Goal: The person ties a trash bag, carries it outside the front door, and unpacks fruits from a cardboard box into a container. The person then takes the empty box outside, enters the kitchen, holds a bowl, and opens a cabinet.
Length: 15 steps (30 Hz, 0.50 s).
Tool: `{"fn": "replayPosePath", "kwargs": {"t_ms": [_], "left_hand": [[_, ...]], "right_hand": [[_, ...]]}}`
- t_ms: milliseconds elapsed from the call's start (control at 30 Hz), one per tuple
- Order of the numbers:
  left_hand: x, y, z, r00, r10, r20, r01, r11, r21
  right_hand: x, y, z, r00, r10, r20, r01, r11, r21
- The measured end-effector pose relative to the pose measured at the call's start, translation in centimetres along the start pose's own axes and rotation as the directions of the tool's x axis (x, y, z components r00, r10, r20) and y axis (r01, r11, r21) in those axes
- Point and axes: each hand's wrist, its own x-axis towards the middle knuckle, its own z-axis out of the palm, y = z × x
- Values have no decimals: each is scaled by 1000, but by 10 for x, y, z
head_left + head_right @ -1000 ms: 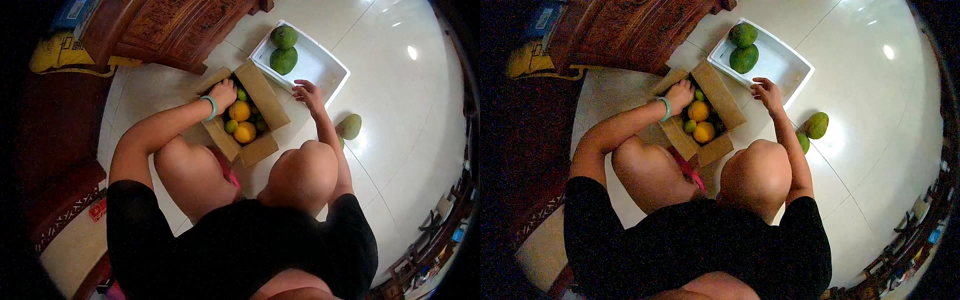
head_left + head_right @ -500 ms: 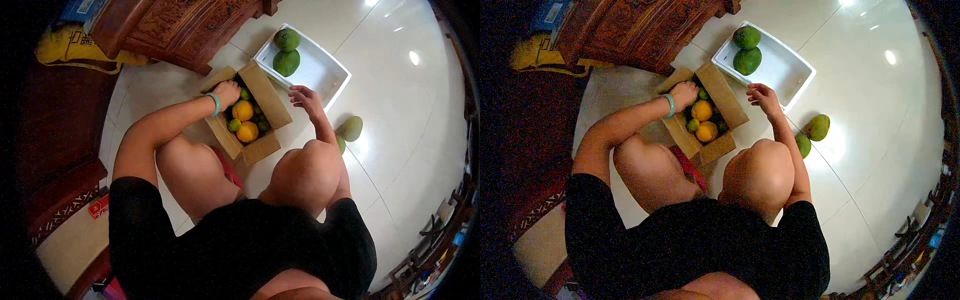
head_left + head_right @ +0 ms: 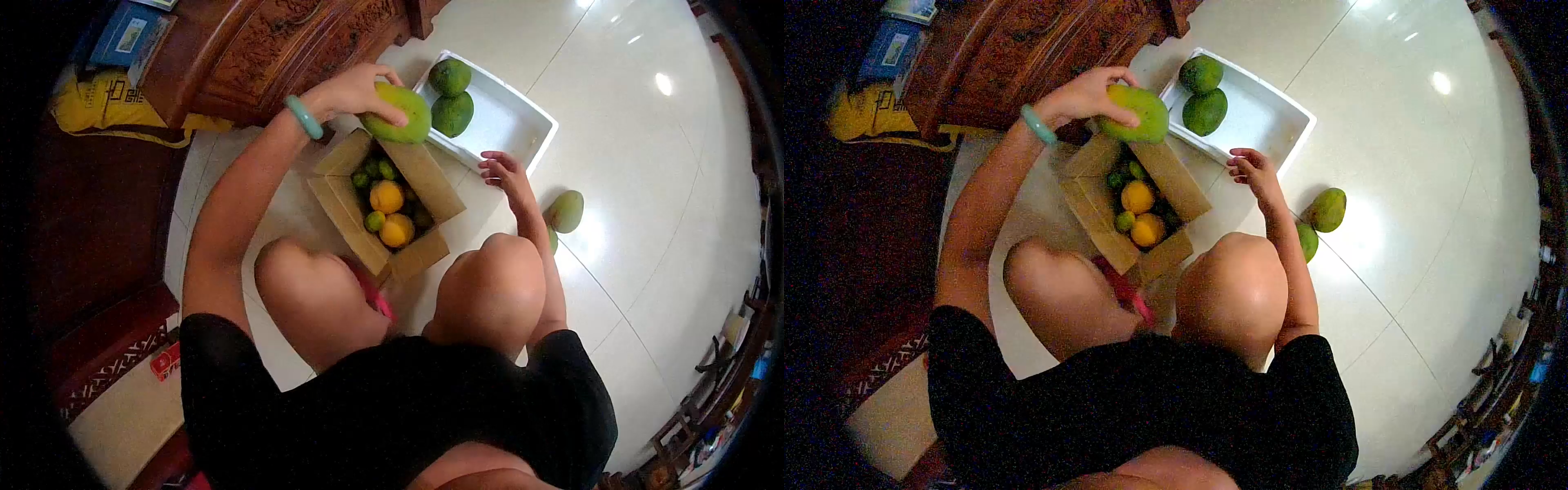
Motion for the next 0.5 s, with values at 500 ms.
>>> {"fn": "replayPosePath", "kwargs": {"t_ms": [500], "left_hand": [[144,-112,41,998,-24,54,27,998,-62]], "right_hand": [[-22,26,-21,993,90,-71,-85,994,69]]}}
